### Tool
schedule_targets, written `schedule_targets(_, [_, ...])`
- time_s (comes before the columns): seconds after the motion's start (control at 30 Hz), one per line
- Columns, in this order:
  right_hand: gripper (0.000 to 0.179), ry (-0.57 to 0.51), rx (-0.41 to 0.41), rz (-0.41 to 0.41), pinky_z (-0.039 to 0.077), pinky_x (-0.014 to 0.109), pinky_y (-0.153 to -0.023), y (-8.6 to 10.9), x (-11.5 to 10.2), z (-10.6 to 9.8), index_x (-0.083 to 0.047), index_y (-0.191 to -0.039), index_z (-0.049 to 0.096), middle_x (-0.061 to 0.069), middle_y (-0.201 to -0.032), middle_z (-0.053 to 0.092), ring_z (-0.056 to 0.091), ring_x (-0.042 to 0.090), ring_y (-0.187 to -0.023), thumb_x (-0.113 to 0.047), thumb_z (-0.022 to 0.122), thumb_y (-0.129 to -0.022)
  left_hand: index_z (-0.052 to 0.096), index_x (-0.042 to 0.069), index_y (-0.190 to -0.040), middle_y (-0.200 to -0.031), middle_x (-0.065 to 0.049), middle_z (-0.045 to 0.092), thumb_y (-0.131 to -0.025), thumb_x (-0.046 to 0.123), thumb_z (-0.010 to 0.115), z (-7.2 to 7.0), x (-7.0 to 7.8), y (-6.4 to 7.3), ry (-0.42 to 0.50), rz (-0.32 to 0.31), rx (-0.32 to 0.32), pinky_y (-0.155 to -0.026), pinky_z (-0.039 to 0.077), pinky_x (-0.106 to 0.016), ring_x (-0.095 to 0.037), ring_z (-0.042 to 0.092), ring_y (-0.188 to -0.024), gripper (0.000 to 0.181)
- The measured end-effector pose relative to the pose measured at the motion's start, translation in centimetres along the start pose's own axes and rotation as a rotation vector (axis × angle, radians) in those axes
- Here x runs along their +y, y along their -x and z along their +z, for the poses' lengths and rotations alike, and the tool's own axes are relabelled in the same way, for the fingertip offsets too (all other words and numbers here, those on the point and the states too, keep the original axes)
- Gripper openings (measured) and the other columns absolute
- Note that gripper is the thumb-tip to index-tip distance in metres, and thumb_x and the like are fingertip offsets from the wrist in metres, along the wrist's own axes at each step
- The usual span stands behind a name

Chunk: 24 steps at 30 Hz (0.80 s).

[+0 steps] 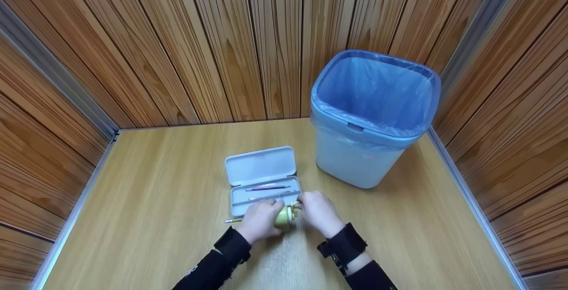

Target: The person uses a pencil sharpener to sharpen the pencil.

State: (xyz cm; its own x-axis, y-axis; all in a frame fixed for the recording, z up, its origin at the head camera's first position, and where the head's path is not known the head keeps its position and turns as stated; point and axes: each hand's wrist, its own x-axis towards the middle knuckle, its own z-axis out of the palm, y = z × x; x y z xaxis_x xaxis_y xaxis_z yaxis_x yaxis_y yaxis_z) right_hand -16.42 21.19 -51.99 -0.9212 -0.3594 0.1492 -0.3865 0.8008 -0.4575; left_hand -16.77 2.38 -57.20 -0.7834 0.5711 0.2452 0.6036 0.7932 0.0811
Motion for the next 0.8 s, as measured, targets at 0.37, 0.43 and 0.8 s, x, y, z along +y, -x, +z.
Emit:
schedule_targets(0.37, [0.005, -0.035, -0.059, 0.185, 0.050, 0.035, -0.059, -2.5, 1.7, 2.3, -0.002, -0.084, 0.072, 0.008, -0.071, 0.068, 0.058, 0.017, -0.063, -0.002, 0.068, -0.087, 0.058, 0.017, -0.096, -0.085, 0.002, 0.065, -0.059, 0.041, 0.093, 0.0, 0.2, -0.1, -0.001, -0.015, -0.041, -0.059, 0.050, -0.028, -0.015, 0.062, -0.073, 0.056])
schedule_targets(0.43, [0.006, -0.037, -0.077, 0.196, 0.047, 0.034, -0.058, -2.6, 2.3, 3.3, -0.003, -0.082, 0.071, 0.007, -0.069, 0.065, 0.054, 0.016, -0.063, -0.001, 0.067, -0.087, 0.058, 0.017, -0.096, -0.085, 0.002, 0.065, -0.059, 0.040, 0.092, 0.0, 0.3, -0.1, 0.004, -0.014, -0.042, -0.059, 0.050, -0.027, -0.015, 0.062, -0.073, 0.056])
schedule_targets(0.8, [0.012, -0.056, -0.198, 0.187, 0.050, 0.037, -0.064, 2.1, 2.0, 5.6, -0.011, -0.076, 0.065, 0.003, -0.070, 0.065, 0.058, 0.017, -0.066, -0.001, 0.068, -0.083, 0.057, 0.017, -0.095, -0.085, 0.003, 0.064, -0.060, 0.040, 0.092, -0.1, 0.1, -0.1, 0.003, -0.015, -0.027, -0.059, 0.049, -0.027, -0.014, 0.061, -0.073, 0.054])
